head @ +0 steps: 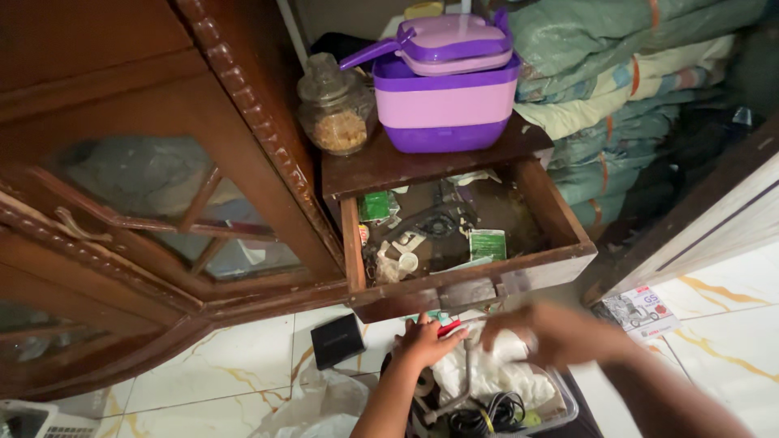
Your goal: The person sits on the floor and sorts through a cluttered wooden drawer, picking up various items such as a wallet, a measuring tape, a black box, and papers. They examine each item briefly and place them into a clear plastic container resting on their lap.
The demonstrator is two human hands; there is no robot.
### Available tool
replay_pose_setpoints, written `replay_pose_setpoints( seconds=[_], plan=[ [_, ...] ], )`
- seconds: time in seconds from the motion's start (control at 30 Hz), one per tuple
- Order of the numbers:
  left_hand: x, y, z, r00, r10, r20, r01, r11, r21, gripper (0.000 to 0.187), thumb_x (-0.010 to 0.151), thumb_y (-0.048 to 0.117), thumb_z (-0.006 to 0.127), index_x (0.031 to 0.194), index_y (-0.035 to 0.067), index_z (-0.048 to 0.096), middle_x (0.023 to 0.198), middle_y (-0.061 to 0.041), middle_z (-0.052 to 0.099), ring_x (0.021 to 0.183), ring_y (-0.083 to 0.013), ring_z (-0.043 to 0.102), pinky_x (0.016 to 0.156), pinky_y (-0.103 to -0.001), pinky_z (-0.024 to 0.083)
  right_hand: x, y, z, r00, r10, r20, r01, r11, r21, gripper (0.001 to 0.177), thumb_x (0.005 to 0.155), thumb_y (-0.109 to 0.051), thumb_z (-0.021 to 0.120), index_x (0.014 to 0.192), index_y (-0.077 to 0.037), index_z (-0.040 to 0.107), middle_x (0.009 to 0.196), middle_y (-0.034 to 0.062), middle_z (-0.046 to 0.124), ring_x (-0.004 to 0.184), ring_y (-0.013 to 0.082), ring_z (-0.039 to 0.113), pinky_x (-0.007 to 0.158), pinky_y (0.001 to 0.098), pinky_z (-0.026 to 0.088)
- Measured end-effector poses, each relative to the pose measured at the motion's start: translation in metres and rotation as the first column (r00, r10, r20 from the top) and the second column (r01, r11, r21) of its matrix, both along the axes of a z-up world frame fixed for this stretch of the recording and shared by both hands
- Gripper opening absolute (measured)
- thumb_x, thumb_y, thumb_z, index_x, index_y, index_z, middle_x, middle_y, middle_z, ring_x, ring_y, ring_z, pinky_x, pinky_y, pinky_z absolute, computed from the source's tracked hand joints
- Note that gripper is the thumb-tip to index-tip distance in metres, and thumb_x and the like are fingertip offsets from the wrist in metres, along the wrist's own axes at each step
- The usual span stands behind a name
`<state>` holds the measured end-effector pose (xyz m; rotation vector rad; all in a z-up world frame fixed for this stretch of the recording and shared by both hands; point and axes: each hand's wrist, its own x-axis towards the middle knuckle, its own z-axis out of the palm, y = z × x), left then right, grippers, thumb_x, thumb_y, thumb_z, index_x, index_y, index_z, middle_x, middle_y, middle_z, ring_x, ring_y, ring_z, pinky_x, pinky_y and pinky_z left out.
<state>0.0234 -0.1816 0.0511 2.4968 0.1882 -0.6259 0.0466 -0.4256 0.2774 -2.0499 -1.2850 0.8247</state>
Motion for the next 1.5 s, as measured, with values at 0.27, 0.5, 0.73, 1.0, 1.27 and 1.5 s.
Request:
replay_pose_setpoints(
  seconds=[0.27, 0.5, 0.73, 1.0, 1.27, 1.5],
  plan=[
    [0.013, 0.007, -0.007, 0.998, 0.055, 0.004, -0.055, 0.998, 0.029, 0.095, 0.081, 0.09, 0.033, 0.125, 0.014, 0.07, 0.15, -0.012, 0.052, 0.139, -0.0386, 0.047, 0.117, -0.064, 0.027, 0.173, 0.053, 0.006, 0.811, -0.112, 0.574, 0.18, 0.982, -0.063, 0.035, 0.088, -0.014, 0.057, 0.122, -0.01, 0.066, 0.137, 0.0163, 0.053, 0.124, 0.0406, 0.052, 0.103, 0.0522, 0.044],
    [0.011, 0.013, -0.024, 0.991, 0.077, 0.105, -0.08, 0.996, 0.029, 0.093, 0.086, 0.087, 0.031, 0.139, 0.016, 0.059, 0.148, -0.019, 0.051, 0.143, -0.0366, 0.041, 0.119, -0.065, 0.019, 0.222, 0.077, -0.052, 0.689, -0.099, 0.718, 0.432, 0.852, -0.297, 0.043, 0.09, -0.025, 0.058, 0.131, -0.011, 0.061, 0.156, 0.0138, 0.039, 0.142, 0.0427, 0.037, 0.111, 0.0563, 0.041],
    [-0.025, 0.013, 0.032, 0.852, 0.061, 0.519, -0.042, 0.998, -0.049, 0.068, 0.096, 0.06, 0.052, 0.137, 0.006, 0.059, 0.137, -0.022, 0.058, 0.13, -0.0412, 0.05, 0.105, -0.063, 0.031, 0.12, 0.038, 0.012, 0.627, -0.2, 0.753, 0.311, 0.95, -0.006, 0.034, 0.087, -0.015, 0.063, 0.12, -0.012, 0.068, 0.128, 0.0078, 0.066, 0.109, 0.0333, 0.066, 0.09, 0.0462, 0.054],
    [-0.069, -0.005, 0.139, 0.898, 0.205, 0.389, 0.114, 0.747, -0.655, 0.053, 0.092, 0.043, 0.069, 0.126, 0.003, 0.06, 0.128, -0.013, 0.071, 0.118, -0.0251, 0.072, 0.099, -0.037, 0.055, 0.024, -0.023, 0.013, 0.564, -0.823, 0.072, 0.646, 0.493, 0.582, 0.02, 0.086, 0.002, 0.078, 0.106, -0.002, 0.08, 0.085, 0.0096, 0.072, 0.058, 0.0165, 0.058, 0.052, 0.0308, 0.044],
    [-0.093, 0.021, 0.129, 0.984, 0.13, 0.118, 0.1, 0.138, -0.985, 0.057, 0.095, 0.034, 0.069, 0.142, 0.006, 0.051, 0.132, -0.009, 0.066, 0.123, -0.0176, 0.066, 0.105, -0.034, 0.053, -0.02, -0.045, -0.083, 0.761, -0.496, -0.419, 0.646, 0.514, 0.565, 0.014, 0.085, 0.004, 0.076, 0.097, -0.001, 0.078, 0.099, 0.0077, 0.078, 0.083, 0.0113, 0.073, 0.071, 0.0263, 0.059],
    [-0.117, 0.036, 0.056, 0.986, 0.163, 0.03, -0.051, 0.473, -0.88, 0.056, 0.087, 0.016, 0.078, 0.137, 0.0, 0.058, 0.117, -0.007, 0.074, 0.102, -0.0126, 0.07, 0.088, -0.032, 0.056, -0.055, -0.007, -0.15, 0.808, -0.571, -0.147, 0.584, 0.742, 0.328, 0.024, 0.082, -0.002, 0.08, 0.105, -0.011, 0.079, 0.101, 0.0038, 0.079, 0.076, 0.0147, 0.071, 0.065, 0.0271, 0.058]
  ],
)
